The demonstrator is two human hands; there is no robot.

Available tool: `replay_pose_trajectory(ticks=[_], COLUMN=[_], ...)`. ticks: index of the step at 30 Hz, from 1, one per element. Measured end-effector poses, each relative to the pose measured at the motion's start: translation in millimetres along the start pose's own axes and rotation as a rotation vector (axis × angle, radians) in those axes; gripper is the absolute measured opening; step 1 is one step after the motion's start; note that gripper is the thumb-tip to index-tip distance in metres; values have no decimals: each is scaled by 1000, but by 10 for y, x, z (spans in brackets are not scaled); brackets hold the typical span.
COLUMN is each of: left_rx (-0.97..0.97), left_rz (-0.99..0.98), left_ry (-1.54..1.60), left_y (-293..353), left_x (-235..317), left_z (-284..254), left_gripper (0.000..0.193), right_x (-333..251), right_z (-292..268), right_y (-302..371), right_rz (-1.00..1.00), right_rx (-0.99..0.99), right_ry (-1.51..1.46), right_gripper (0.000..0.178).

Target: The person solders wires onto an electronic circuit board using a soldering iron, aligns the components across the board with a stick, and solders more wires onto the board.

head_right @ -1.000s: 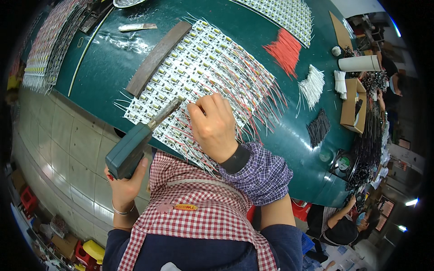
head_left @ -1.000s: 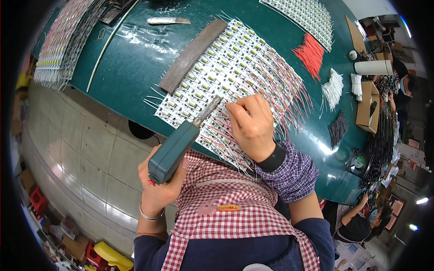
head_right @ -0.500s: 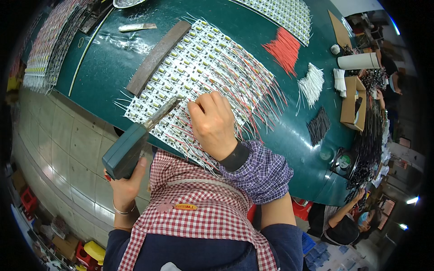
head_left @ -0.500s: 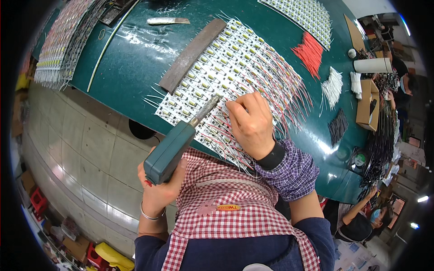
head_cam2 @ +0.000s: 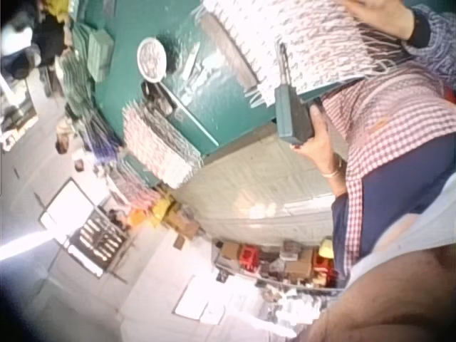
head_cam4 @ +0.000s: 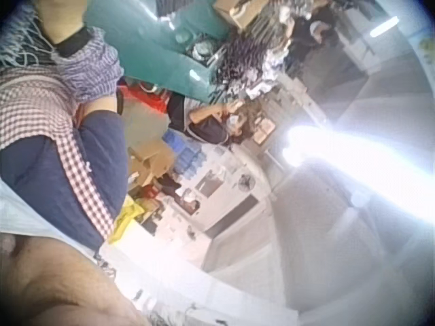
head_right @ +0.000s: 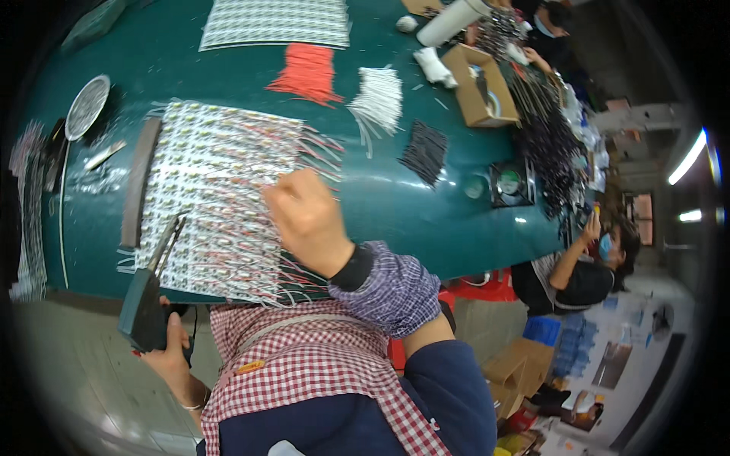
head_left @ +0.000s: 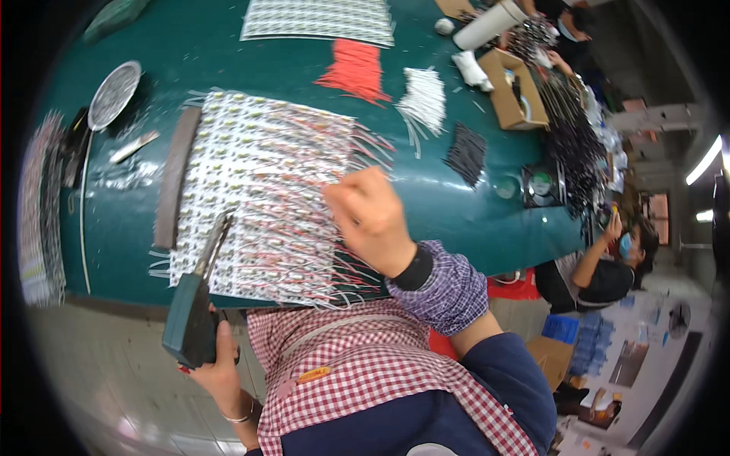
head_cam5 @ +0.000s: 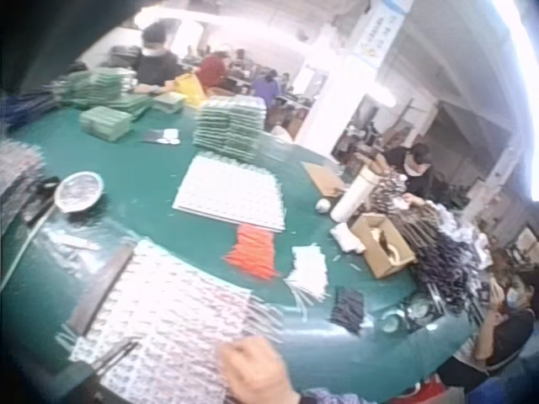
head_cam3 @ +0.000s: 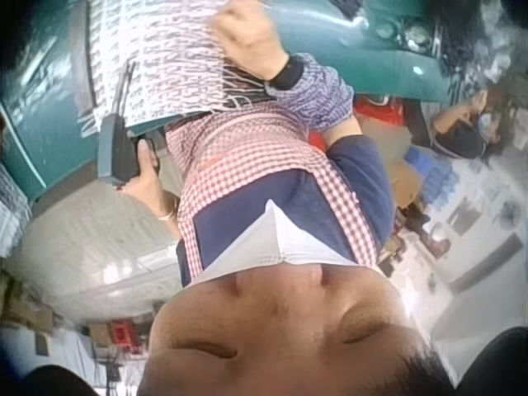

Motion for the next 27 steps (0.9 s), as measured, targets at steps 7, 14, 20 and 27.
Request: replay_pose_trajectory(ticks=[7, 14, 20, 27], left_rx=[-98, -83, -71, -6], left_rz=[-4, 60, 61, 4], left_ry=[-5, 16, 21, 23], left_y=[-193, -148, -72, -22], left_x=[30, 106, 61, 4], left_z=[81, 147, 138, 35], left_gripper=[34, 33, 35, 35], right_x=[1299, 1918, 1983, 1795], right_z=[-1059, -1185, -1168, -1178], right_y=[1123, 1199, 1175, 1060], right_rz=[559, 658, 666, 534], right_rx=[223, 288, 284, 301], right_ry=[595, 500, 456, 558], right_gripper=[16, 12, 7, 4])
Point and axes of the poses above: each hand's wrist, its own y-axis away from the middle knuckle, its own z-axis out of the palm, x = y × z, the point moved 7 cm from there along -y, towards the middle knuckle, and after that the axes turned 12 degrees about -x, right-handed, at the moved point
